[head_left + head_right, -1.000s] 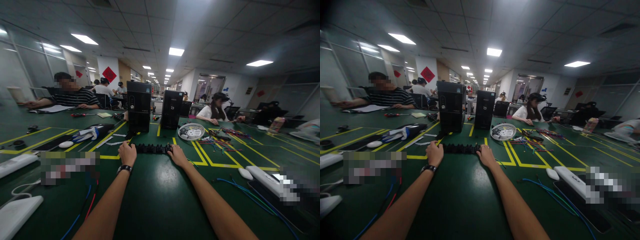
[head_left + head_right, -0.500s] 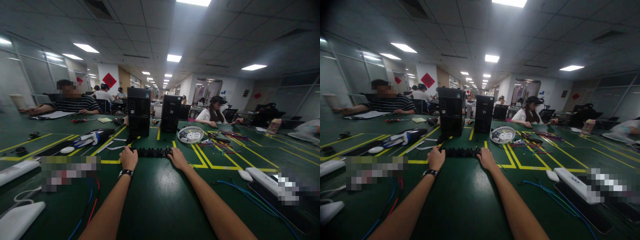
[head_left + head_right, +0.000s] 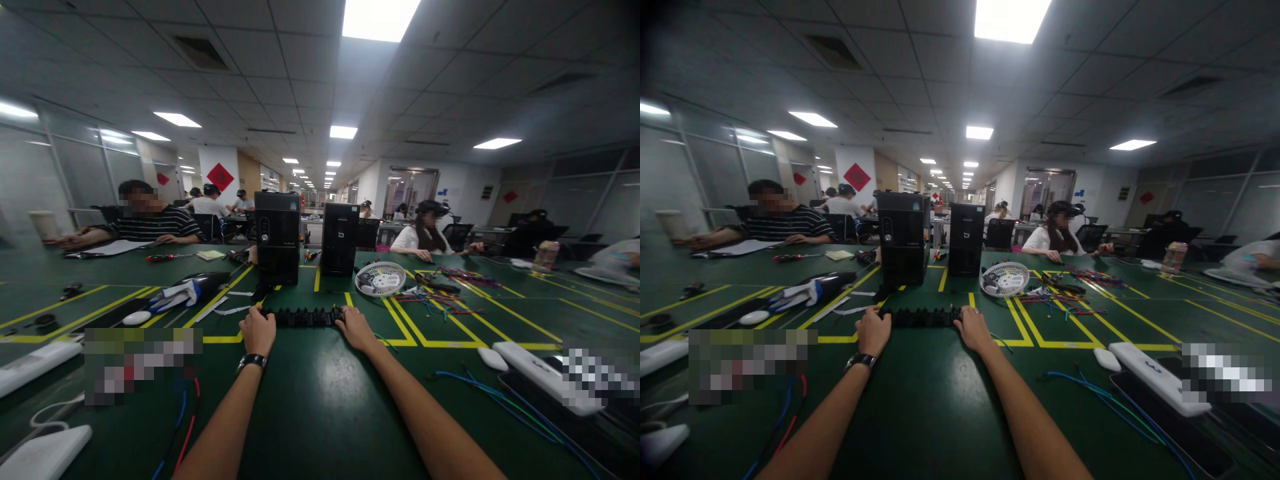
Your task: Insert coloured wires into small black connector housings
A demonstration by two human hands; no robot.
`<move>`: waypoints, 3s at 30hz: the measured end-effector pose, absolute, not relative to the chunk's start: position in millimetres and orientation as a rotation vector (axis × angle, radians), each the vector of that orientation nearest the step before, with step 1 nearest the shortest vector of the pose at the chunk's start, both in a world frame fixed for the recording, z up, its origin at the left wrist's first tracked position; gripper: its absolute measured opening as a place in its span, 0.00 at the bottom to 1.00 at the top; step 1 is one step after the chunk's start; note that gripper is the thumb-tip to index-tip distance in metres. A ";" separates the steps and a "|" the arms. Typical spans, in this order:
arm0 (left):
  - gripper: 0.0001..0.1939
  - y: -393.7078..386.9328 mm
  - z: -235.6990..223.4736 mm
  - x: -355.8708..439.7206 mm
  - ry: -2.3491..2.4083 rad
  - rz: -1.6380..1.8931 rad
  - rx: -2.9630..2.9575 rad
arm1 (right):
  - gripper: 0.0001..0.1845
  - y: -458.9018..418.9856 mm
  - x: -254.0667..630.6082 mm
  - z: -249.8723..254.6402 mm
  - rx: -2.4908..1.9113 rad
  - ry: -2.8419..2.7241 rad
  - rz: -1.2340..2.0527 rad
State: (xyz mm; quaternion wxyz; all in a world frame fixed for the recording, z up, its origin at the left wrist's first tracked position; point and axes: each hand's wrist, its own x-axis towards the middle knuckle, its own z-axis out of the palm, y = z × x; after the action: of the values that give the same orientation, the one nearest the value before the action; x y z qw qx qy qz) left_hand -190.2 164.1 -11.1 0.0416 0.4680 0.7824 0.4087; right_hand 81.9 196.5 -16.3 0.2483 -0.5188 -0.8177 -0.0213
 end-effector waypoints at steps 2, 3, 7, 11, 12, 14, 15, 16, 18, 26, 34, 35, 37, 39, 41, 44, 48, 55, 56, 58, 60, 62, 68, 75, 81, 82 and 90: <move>0.19 163.5 -9.6 -189.1 2.428 1.233 1.449 | 0.11 196.4 81.7 -16.1 -1.411 -2.228 -0.061; 0.19 163.0 -8.7 -188.4 2.442 1.226 1.454 | 0.11 196.4 81.6 -16.2 -1.409 -2.227 -0.063; 0.19 161.1 -6.4 -186.9 2.451 1.225 1.458 | 0.11 196.5 81.4 -17.1 -1.404 -2.217 -0.066; 0.19 160.0 -6.5 -187.9 2.393 1.222 1.450 | 0.09 195.7 82.7 -18.7 -1.405 -2.189 -0.071; 0.19 159.9 -6.6 -188.0 2.376 1.227 1.444 | 0.09 195.4 83.4 -19.1 -1.404 -2.181 -0.072; 0.19 159.8 -6.6 -187.7 2.350 1.241 1.439 | 0.08 194.4 85.2 -19.8 -1.406 -2.168 -0.077; 0.19 159.9 -6.5 -187.3 2.340 1.250 1.437 | 0.09 193.7 86.2 -20.1 -1.410 -2.162 -0.082; 0.18 160.0 -6.3 -186.7 2.326 1.259 1.439 | 0.09 192.7 87.3 -20.3 -1.416 -2.159 -0.087; 0.18 160.3 -5.9 -185.2 2.292 1.283 1.445 | 0.08 190.0 89.7 -20.5 -1.433 -2.147 -0.095; 0.16 158.1 -5.3 -174.9 2.148 1.321 1.536 | 0.08 173.3 109.1 -18.1 -1.519 -2.103 -0.093; 0.18 157.9 -9.5 -158.1 2.029 1.289 1.643 | 0.12 158.1 134.1 -17.3 -1.556 -2.049 -0.173; 0.18 157.3 -9.3 -156.1 2.019 1.278 1.645 | 0.12 154.8 136.5 -16.2 -1.548 -2.023 -0.214; 0.19 155.9 -8.7 -152.7 1.998 1.241 1.657 | 0.11 145.3 140.8 -12.6 -1.520 -1.959 -0.299; 0.19 154.3 -8.0 -150.3 1.980 1.218 1.663 | 0.08 131.2 144.2 -7.5 -1.470 -1.919 -0.345; 0.20 152.9 -7.5 -147.9 1.954 1.203 1.667 | 0.05 112.1 145.9 -2.4 -1.401 -1.922 -0.340; 0.20 150.7 -6.7 -142.1 1.898 1.175 1.668 | 0.05 76.3 142.7 3.8 -1.288 -1.978 -0.258; 0.19 146.6 -4.2 -125.7 1.808 1.197 1.717 | 0.08 31.7 124.6 11.6 -1.199 -2.081 -0.051; 0.19 141.1 -1.5 -78.0 1.593 1.228 1.781 | 0.06 9.5 93.9 16.1 -1.100 -2.177 0.096; 0.19 141.8 -2.2 -70.9 1.568 1.227 1.795 | 0.06 10.4 94.0 15.2 -1.096 -2.178 0.094; 0.19 144.2 -3.9 -56.7 1.530 1.224 1.817 | 0.06 13.6 97.6 13.9 -1.100 -2.163 0.095; 0.19 147.3 -5.7 -42.4 1.508 1.220 1.835 | 0.07 18.1 104.2 14.4 -1.132 -2.112 0.094; 0.19 150.4 -7.3 -27.5 1.485 1.217 1.856 | 0.09 23.3 112.0 16.5 -1.185 -2.043 0.086; 0.20 153.7 -7.0 17.7 1.376 1.151 1.924 | 0.09 37.2 127.8 20.0 -1.249 -1.928 0.098; 0.21 148.7 -1.6 42.8 1.330 1.083 2.042 | 0.16 50.8 133.8 18.1 -1.226 -1.708 0.446; 0.27 146.0 5.9 41.4 1.365 1.043 2.171 | 0.18 63.3 141.0 16.0 -1.209 -1.561 0.618; 0.28 145.5 7.8 41.4 1.365 1.005 2.198 | 0.18 65.2 143.0 14.6 -1.208 -1.572 0.638; 0.32 157.2 13.2 29.1 1.449 0.876 2.273 | 0.22 97.3 179.7 -0.5 -1.365 -1.874 0.495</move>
State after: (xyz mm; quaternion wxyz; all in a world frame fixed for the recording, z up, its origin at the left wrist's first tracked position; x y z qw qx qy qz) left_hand 29.1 157.2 13.2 0.1531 0.7924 0.5054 0.3053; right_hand 179.7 97.3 -0.5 0.3761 -0.5336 -0.7323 0.1937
